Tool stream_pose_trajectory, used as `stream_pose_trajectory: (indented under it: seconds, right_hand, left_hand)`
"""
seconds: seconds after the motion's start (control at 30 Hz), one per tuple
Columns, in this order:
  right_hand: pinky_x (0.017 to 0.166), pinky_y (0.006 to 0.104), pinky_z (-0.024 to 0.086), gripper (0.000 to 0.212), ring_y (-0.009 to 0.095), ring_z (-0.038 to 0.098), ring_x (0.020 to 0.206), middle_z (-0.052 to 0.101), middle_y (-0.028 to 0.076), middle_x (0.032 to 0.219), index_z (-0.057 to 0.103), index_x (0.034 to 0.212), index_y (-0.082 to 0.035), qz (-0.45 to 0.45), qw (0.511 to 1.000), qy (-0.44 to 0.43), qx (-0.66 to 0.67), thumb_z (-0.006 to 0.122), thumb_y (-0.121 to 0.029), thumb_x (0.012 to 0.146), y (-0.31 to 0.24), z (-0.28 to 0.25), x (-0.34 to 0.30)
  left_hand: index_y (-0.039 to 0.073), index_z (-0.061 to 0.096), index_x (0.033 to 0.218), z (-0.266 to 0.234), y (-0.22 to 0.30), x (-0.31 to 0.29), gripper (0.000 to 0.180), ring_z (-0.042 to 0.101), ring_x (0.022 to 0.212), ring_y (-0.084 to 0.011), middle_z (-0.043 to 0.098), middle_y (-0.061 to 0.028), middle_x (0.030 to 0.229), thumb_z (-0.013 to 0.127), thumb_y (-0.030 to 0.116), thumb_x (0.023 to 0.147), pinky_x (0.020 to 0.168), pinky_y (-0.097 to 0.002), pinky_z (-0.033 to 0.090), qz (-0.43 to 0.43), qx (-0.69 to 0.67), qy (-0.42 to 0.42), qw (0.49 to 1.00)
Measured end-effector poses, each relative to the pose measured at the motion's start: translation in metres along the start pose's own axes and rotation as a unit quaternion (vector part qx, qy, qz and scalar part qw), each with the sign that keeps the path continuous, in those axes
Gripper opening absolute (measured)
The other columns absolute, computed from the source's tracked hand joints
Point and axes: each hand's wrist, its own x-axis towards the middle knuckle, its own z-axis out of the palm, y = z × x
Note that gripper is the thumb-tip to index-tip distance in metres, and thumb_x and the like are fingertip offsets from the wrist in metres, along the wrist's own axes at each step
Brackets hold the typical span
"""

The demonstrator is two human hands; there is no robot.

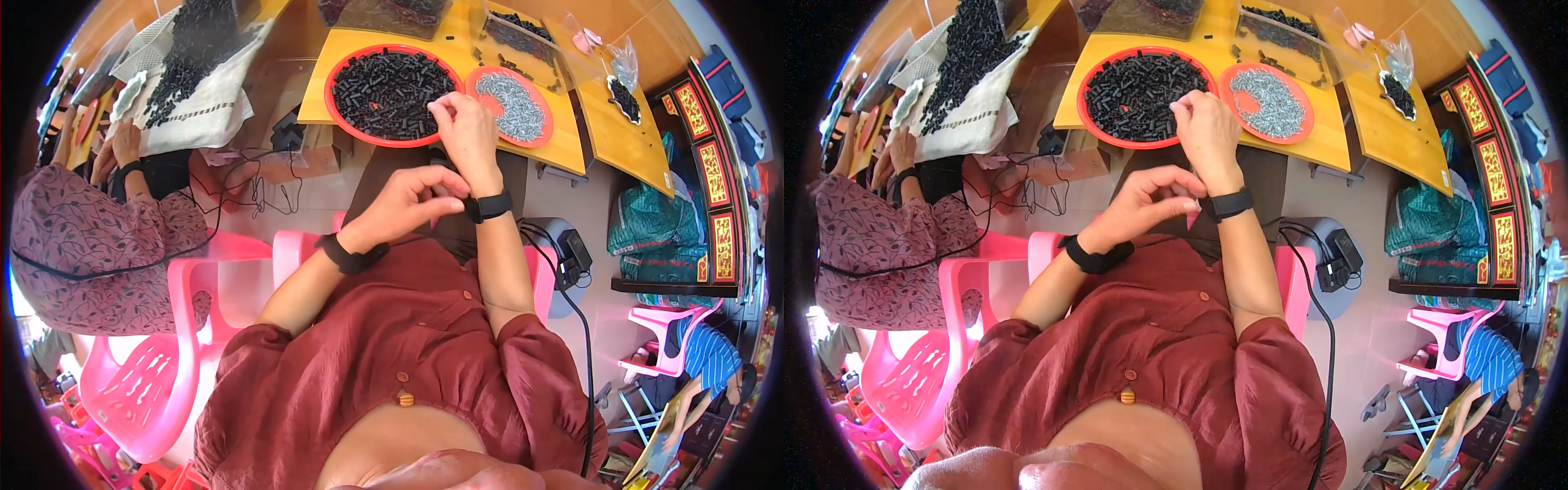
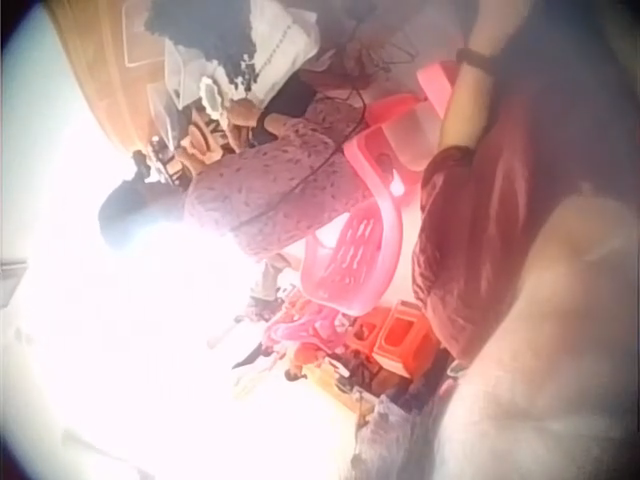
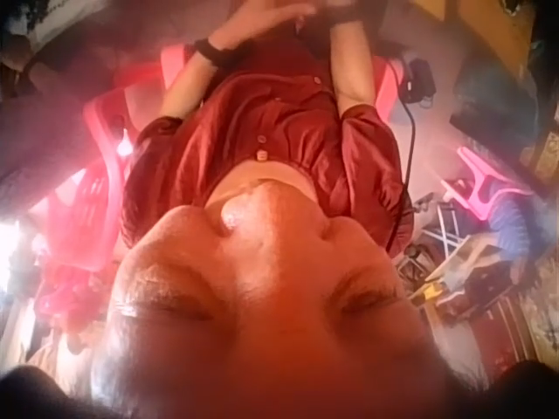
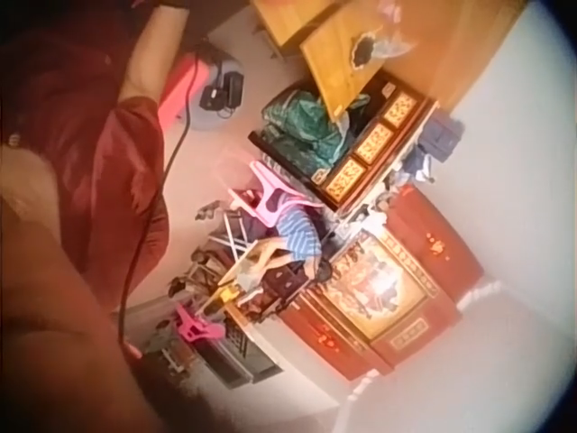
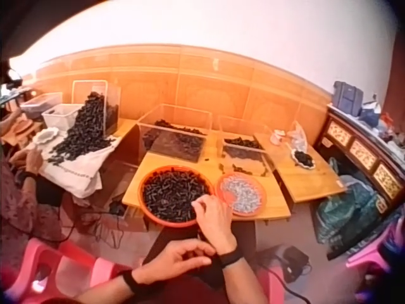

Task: The person assembles small plastic and metal components by picking parts from trays and fitting them together by hand.

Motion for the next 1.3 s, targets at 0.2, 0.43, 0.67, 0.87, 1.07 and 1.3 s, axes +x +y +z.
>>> stream_pose_trajectory:
  seconds: [0.2, 0.43, 0.67, 0.87, 1.07, 1.3]
  right_hand:
    - [0.064, 0.0461, 0.049, 0.017, 0.035, 0.063, 0.075, 0.065, 0.014, 0.077, 0.066, 0.078, -0.006, -0.007, 1.0, 0.029, -0.007, 0.066, -0.023, 0.08, -0.002, -0.005, 0.003]
    - [0.062, 0.0415, 0.049, 0.019, 0.03, 0.063, 0.072, 0.065, 0.01, 0.07, 0.067, 0.079, -0.008, -0.017, 0.997, 0.065, -0.045, 0.065, -0.027, 0.081, -0.001, -0.004, 0.005]
    - [0.057, 0.0424, 0.048, 0.02, 0.034, 0.062, 0.064, 0.063, 0.012, 0.066, 0.065, 0.076, -0.007, -0.051, 0.998, -0.042, 0.015, 0.065, -0.026, 0.082, -0.014, -0.013, -0.024]
    - [0.054, 0.0467, 0.047, 0.02, 0.038, 0.061, 0.062, 0.061, 0.019, 0.064, 0.064, 0.073, -0.003, -0.044, 0.99, -0.135, 0.001, 0.066, -0.022, 0.08, -0.021, -0.025, -0.058]
    - [0.049, 0.0443, 0.047, 0.023, 0.036, 0.062, 0.056, 0.061, 0.019, 0.063, 0.064, 0.072, -0.001, -0.07, 0.981, -0.17, -0.067, 0.064, -0.022, 0.081, -0.016, -0.016, -0.067]
    - [0.048, 0.0424, 0.047, 0.024, 0.035, 0.063, 0.055, 0.059, 0.022, 0.06, 0.064, 0.069, 0.001, -0.115, 0.965, -0.228, -0.056, 0.065, -0.02, 0.08, -0.017, -0.019, -0.077]
  left_hand:
    - [0.002, 0.061, 0.099, 0.018, 0.014, 0.0, 0.025, 0.057, 0.068, -0.0069, 0.056, -0.0047, 0.097, 0.072, 0.001, 0.076, 0.054, -0.02, 0.043, 0.11, 0.181, 0.03, 0.977]
    - [0.002, 0.058, 0.095, 0.037, 0.013, -0.001, 0.028, 0.056, 0.065, -0.0095, 0.057, -0.0047, 0.091, 0.075, 0.0, 0.072, 0.052, -0.0228, 0.042, 0.147, 0.293, 0.11, 0.938]
    - [0.007, 0.062, 0.092, 0.033, 0.02, -0.001, 0.028, 0.056, 0.067, -0.0193, 0.057, -0.0039, 0.085, 0.074, 0.004, 0.066, 0.056, -0.0286, 0.044, 0.315, 0.437, 0.121, 0.834]
    - [0.011, 0.064, 0.106, 0.044, 0.044, -0.008, 0.034, 0.056, 0.106, -0.0186, 0.056, -0.0042, 0.116, 0.058, 0.014, 0.072, 0.085, -0.0304, 0.044, 0.41, 0.598, -0.03, 0.688]
    - [0.006, 0.057, 0.118, 0.04, 0.039, -0.004, 0.045, 0.056, 0.106, -0.0193, 0.057, -0.0056, 0.118, 0.06, 0.021, 0.076, 0.089, -0.0326, 0.043, 0.386, 0.577, -0.15, 0.704]
    - [0.006, 0.059, 0.116, 0.04, 0.035, -0.006, 0.046, 0.057, 0.102, -0.0173, 0.059, -0.0047, 0.114, 0.061, 0.026, 0.075, 0.09, -0.0319, 0.041, 0.452, 0.627, -0.141, 0.619]
